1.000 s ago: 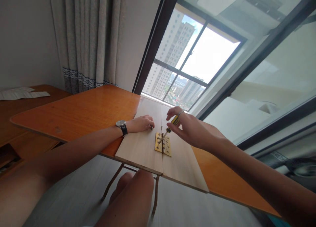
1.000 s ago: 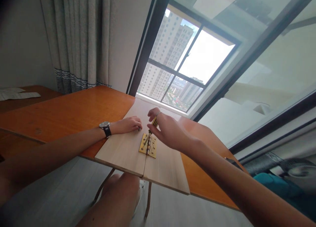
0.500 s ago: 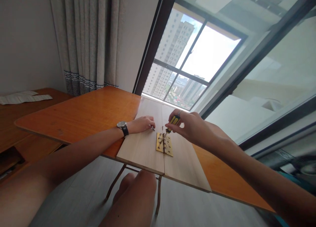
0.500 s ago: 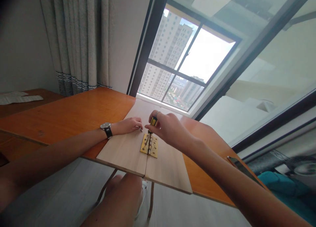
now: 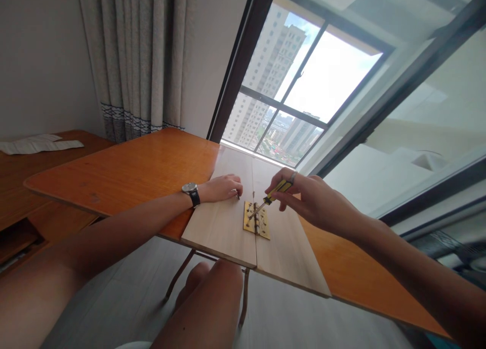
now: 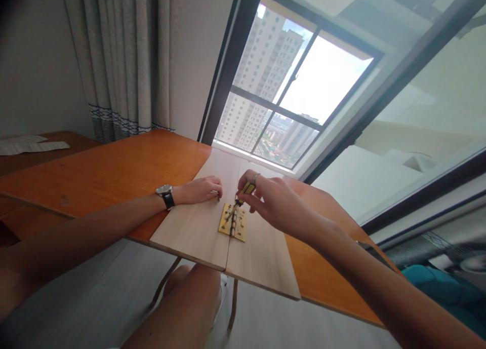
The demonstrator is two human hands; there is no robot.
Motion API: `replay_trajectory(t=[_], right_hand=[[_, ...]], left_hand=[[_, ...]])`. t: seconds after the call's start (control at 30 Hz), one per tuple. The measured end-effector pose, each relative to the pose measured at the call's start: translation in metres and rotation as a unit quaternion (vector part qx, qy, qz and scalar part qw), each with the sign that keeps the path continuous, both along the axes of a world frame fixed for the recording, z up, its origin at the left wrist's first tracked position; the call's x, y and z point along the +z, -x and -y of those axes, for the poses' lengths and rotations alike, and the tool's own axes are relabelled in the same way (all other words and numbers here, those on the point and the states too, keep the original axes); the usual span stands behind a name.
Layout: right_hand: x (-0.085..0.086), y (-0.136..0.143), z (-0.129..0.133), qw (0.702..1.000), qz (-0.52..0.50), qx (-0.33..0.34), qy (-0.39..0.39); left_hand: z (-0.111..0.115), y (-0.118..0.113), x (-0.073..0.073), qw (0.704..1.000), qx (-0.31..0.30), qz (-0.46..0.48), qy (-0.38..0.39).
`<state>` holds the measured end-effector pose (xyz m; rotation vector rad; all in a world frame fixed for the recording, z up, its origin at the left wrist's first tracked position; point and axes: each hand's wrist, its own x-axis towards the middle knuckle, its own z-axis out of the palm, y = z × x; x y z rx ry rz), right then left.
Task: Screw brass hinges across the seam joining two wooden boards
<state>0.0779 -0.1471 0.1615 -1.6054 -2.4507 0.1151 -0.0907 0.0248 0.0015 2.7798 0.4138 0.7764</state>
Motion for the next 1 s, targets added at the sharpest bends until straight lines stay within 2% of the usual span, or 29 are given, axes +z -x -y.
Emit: replay_trajectory(t=[0.07,0.17,0.27,0.37,0.5,0.63,0.7,0.8,0.9,1.0], right_hand=[[-0.002,0.000,-0.001,0.999,0.005,-0.047,-0.006],[-0.008,0.000,-0.003,0.991,0.030,-0.111,-0.064],[-0.017,-0.004,-0.002,0.986,0.026,-0.120,-0.112],[-0.021,-0.013,0.001,0.989,-0.020,-0.097,-0.110],[-0.016,-0.033,0.009,0.980,-0.092,-0.099,-0.145],[-0.018,-0.063,0.013,0.945,-0.192,-0.188,-0.187],[-0.029,-0.080,0.015,0.932,-0.226,-0.218,-0.179],[-0.054,-0.099,0.019,0.919,-0.248,-0.268,-0.150],[-0.079,-0.108,0.024,0.904,-0.278,-0.300,-0.126],[-0.095,-0.112,0.029,0.893,-0.307,-0.307,-0.122]], left_hand=[[0.001,0.000,0.001,1.000,0.001,0.013,0.003],[0.006,0.001,0.004,0.999,0.003,0.035,0.010],[0.012,0.002,0.008,0.998,-0.002,0.059,0.020],[0.019,0.003,0.011,0.996,-0.019,0.081,0.037],[0.028,0.001,0.014,0.991,-0.075,0.089,0.065],[0.036,0.000,0.016,0.981,-0.150,0.075,0.101],[0.040,-0.001,0.016,0.974,-0.177,0.072,0.118],[0.043,-0.001,0.015,0.968,-0.199,0.077,0.132],[0.046,-0.001,0.015,0.966,-0.216,0.073,0.121],[0.050,-0.002,0.016,0.967,-0.225,0.061,0.107]])
